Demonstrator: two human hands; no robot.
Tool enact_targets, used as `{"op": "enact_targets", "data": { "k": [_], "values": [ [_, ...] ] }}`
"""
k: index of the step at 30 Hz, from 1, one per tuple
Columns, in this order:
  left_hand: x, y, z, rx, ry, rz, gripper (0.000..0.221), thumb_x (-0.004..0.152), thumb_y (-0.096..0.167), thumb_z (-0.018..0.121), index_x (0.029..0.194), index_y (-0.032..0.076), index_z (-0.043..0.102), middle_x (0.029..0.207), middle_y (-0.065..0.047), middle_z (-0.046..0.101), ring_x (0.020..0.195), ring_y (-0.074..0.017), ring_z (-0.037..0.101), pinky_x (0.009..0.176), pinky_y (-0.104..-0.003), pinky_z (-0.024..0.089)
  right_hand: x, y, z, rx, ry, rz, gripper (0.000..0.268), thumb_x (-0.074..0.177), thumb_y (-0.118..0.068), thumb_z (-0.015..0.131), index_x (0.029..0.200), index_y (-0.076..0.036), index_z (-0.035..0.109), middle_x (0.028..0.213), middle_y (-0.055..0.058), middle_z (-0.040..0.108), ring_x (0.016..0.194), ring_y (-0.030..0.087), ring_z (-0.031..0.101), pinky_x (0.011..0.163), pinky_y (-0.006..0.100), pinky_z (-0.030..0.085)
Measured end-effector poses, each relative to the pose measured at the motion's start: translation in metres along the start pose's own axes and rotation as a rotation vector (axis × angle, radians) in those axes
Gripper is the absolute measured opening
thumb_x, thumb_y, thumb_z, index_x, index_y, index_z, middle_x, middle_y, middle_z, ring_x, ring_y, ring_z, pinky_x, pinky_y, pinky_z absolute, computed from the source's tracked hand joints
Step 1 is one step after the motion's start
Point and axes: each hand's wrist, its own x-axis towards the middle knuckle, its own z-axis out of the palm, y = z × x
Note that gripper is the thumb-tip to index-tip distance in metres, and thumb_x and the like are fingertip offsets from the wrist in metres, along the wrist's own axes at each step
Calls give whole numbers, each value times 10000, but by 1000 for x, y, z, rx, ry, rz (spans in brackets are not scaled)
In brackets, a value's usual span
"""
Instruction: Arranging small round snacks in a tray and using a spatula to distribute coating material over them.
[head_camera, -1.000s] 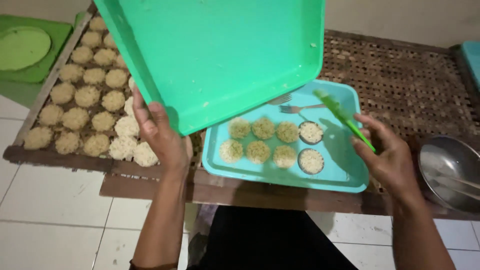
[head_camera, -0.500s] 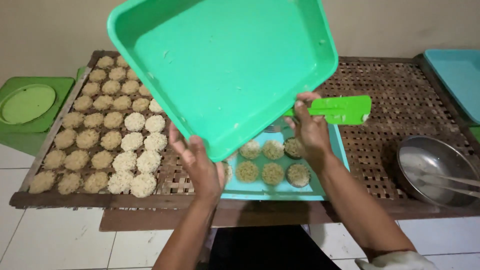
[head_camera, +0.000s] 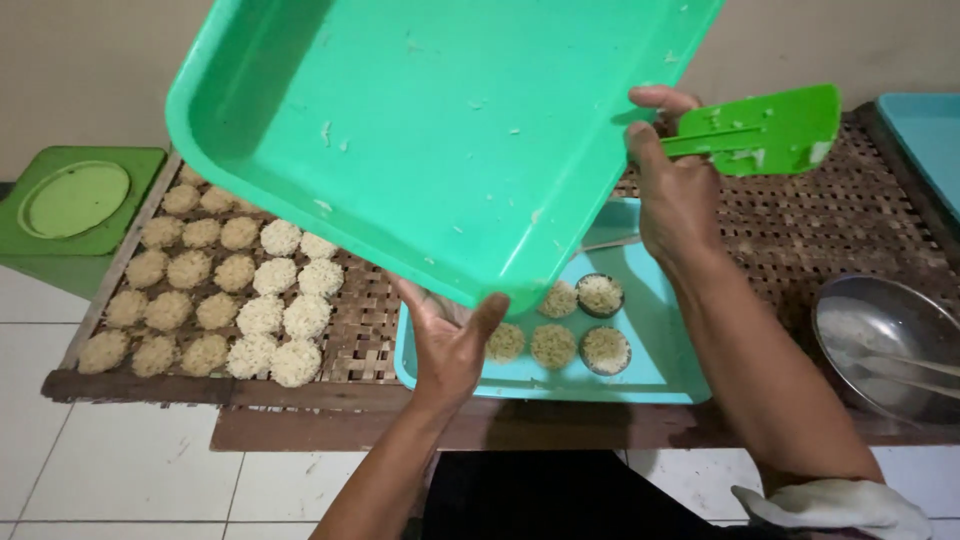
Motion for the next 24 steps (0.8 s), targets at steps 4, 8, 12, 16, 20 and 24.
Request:
{"op": "enact_targets", "data": {
  "k": [4, 8, 12, 16, 20, 24],
  "values": [
    [8, 6, -38, 333, 78, -377, 1387, 657, 525, 740, 1538, 28, -209, 820, -145, 550, 523, -191, 524, 423, -273, 518, 13, 1, -12, 24, 79, 78, 365, 995, 41, 586, 1209, -253, 605, 1130, 25, 593, 832, 132, 534, 674, 242, 534],
    [25, 40, -90, -643, -631, -110, 626, 917, 473, 726, 1407, 208, 441, 1400, -2, 414, 1274, -215, 383, 1053, -510, 355, 14, -12, -28, -122, 1, -101, 412, 962, 94, 549, 1274, -175, 574, 1074, 36, 618, 826, 140, 545, 644, 289, 492],
    [33, 88, -64, 310, -24, -627, 1373, 470, 384, 698, 1566, 41, -55, 1574, -369, 10, 1386, -607, 192, 962, -865, 312, 20, -9, -27, -330, -137, -246, 456, 924, 174, 516, 1310, -35, 643, 882, 43, 566, 557, 109, 397, 435, 277, 325],
    [46, 65, -65, -53, -118, -543, 1057, 632, 50, 668, 1558, 12, 161, 1467, -422, 334, 1270, -643, 359, 953, -851, 305, 32, -11, -36, -375, -283, -327, 437, 925, 176, 464, 1321, 42, 591, 1330, 258, 630, 1060, 321, 653, 870, 399, 582],
    [47, 54, -60, 207, 163, -537, 993, 587, 90, 552, 1531, -3, 260, 1390, -355, 460, 1229, -537, 472, 984, -713, 397, 42, -37, -51, -666, -573, 23, 465, 1041, -91, 415, 1499, -84, 495, 1308, 179, 507, 1072, 338, 536, 891, 541, 476],
    [49, 37, -61, 313, 140, -408, 1013, 653, 13, 529, 1588, 126, 158, 1442, -275, 472, 1204, -430, 531, 998, -665, 467, 58, -25, -79, -996, -676, 10, 607, 995, -150, 613, 1556, -17, 422, 1170, 254, 672, 744, 359, 669, 596, 458, 557]
  ]
}}
